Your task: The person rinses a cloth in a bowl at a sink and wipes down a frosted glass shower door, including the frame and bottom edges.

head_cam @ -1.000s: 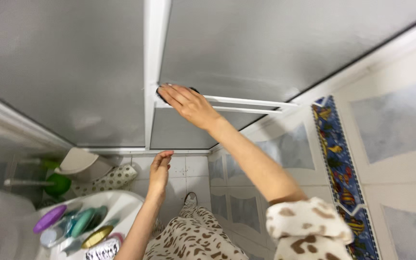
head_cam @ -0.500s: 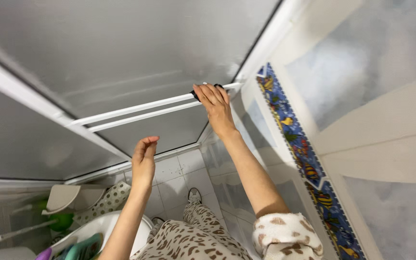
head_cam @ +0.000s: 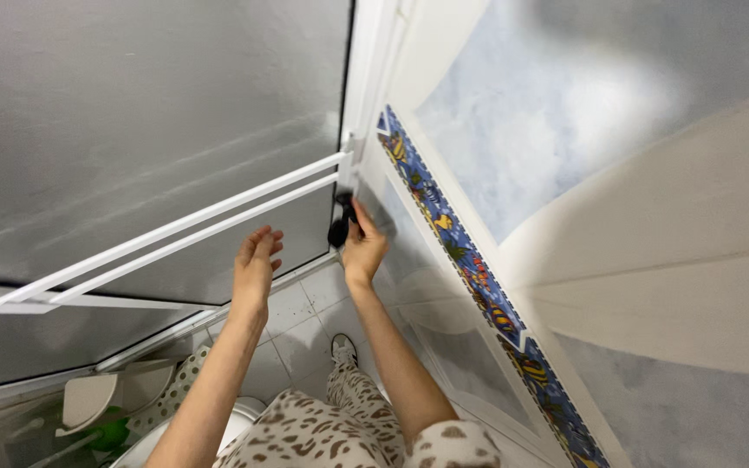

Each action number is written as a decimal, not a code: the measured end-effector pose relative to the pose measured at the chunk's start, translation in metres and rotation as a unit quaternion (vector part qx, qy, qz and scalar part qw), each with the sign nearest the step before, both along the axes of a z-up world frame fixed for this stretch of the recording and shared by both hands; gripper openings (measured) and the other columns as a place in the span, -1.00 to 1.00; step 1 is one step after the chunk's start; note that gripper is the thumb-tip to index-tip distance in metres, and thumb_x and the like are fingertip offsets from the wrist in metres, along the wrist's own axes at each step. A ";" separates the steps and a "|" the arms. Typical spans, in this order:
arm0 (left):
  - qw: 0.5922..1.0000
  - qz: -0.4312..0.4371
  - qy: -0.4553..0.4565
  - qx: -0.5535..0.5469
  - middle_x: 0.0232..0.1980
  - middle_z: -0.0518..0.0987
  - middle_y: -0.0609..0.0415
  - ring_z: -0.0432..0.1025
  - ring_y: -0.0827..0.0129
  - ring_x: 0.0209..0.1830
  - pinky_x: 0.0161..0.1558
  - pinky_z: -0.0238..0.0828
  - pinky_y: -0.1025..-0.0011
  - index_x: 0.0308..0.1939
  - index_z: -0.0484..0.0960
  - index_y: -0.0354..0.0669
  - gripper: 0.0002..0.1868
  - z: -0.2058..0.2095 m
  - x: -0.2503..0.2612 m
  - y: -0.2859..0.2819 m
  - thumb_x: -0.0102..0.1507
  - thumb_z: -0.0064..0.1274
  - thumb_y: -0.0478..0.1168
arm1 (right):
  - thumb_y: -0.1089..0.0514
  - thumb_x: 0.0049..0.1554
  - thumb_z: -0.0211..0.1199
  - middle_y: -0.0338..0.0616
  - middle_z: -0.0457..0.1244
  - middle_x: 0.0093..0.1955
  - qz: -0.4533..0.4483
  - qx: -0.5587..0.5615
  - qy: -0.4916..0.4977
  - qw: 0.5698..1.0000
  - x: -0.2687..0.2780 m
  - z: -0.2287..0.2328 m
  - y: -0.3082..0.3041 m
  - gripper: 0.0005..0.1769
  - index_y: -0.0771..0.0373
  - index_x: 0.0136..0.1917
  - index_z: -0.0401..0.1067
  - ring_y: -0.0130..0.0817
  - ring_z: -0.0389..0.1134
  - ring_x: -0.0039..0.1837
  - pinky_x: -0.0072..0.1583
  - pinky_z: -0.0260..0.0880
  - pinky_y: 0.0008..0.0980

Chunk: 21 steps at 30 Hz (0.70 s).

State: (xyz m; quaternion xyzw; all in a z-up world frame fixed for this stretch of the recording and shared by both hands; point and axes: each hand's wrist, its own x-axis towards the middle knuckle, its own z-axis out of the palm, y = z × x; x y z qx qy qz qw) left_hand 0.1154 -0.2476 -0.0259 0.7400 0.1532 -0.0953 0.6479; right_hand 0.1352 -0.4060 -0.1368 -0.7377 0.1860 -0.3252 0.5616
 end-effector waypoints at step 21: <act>0.992 0.102 0.023 -0.076 0.17 0.63 0.27 0.34 0.47 0.06 0.13 0.22 0.32 -0.02 0.60 0.03 -0.59 -0.021 0.042 -0.033 0.39 -0.13 0.19 | 0.57 0.12 0.20 -0.13 0.23 0.20 -0.031 0.198 -0.139 0.970 0.057 0.048 0.019 -0.59 0.31 0.20 0.40 -0.34 0.34 0.19 0.13 0.45 -0.46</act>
